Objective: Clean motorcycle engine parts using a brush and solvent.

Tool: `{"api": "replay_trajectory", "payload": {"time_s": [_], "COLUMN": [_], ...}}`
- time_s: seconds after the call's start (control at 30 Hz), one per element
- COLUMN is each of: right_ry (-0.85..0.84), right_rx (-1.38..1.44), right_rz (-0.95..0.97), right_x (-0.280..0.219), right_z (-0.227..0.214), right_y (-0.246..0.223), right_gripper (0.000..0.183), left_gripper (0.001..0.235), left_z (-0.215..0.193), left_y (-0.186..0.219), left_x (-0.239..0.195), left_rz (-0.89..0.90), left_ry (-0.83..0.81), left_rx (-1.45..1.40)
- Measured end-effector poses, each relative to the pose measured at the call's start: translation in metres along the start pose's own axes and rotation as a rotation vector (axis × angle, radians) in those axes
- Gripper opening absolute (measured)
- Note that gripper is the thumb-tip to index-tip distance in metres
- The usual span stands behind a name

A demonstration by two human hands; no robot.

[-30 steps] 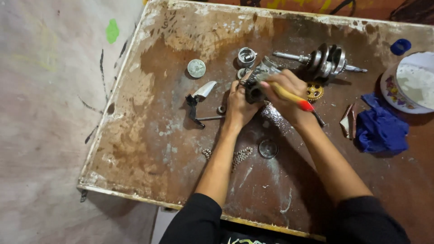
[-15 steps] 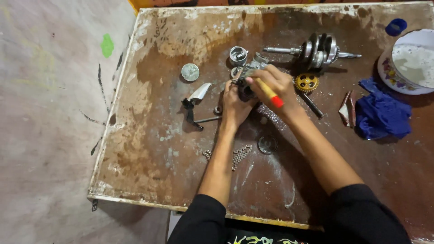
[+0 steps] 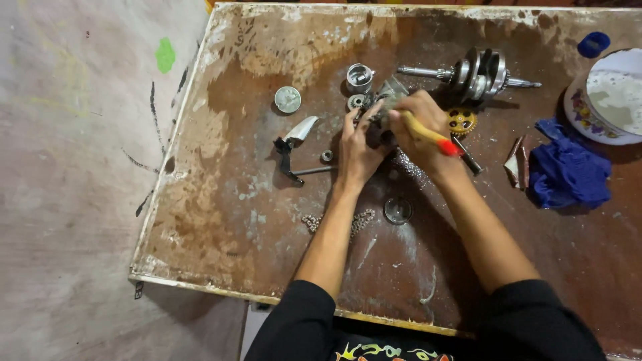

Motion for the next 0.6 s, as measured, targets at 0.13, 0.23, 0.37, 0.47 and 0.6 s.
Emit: {"api": "replay_trajectory", "payload": {"time_s": [0.13, 0.23, 0.37, 0.47, 0.6], "right_ry": [0.000, -0.162, -0.034, -0.006, -0.040], "right_rx": [-0.127, -0.053, -0.062, -0.090, -0.122], "right_rz": [0.178, 0.219, 0.142, 0.006, -0.046], "right_x": [-0.050, -0.061, -0.020, 0.010, -0.010], "right_z": [-0.002, -0.002, -0.012, -0.009, -0.001], "right_y": [0.031, 0.043, 0.028, 0.004, 0.005], "right_gripper": [0.010, 0.010, 0.017, 0.015, 0.011], "left_gripper": [0.079, 0.080, 0.080, 0.085, 0.081], "left_z": [0.001, -0.002, -0.002, 0.005, -0.009], "left_y": [0.000, 0.002, 0.003, 0.003, 0.020], "left_x": [0.004, 0.003, 0.001, -0.001, 0.006], "left_rz": [-0.106, -0.032, -0.037, 0.023, 0.010], "left_ry": [-0.005, 0.049, 0.008, -0.015, -0.051], "left_rx": [-0.029, -0.030, -0.046, 0.000, -0.039]}}
Point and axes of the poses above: each hand's wrist, its own x-axis towards the middle knuckle, its own z-axis out of the palm, y = z × x, the point moved 6 cm from there along x, towards the middle knuckle, and after that the axes turned 1 degree about y, right-handed, at the moved point
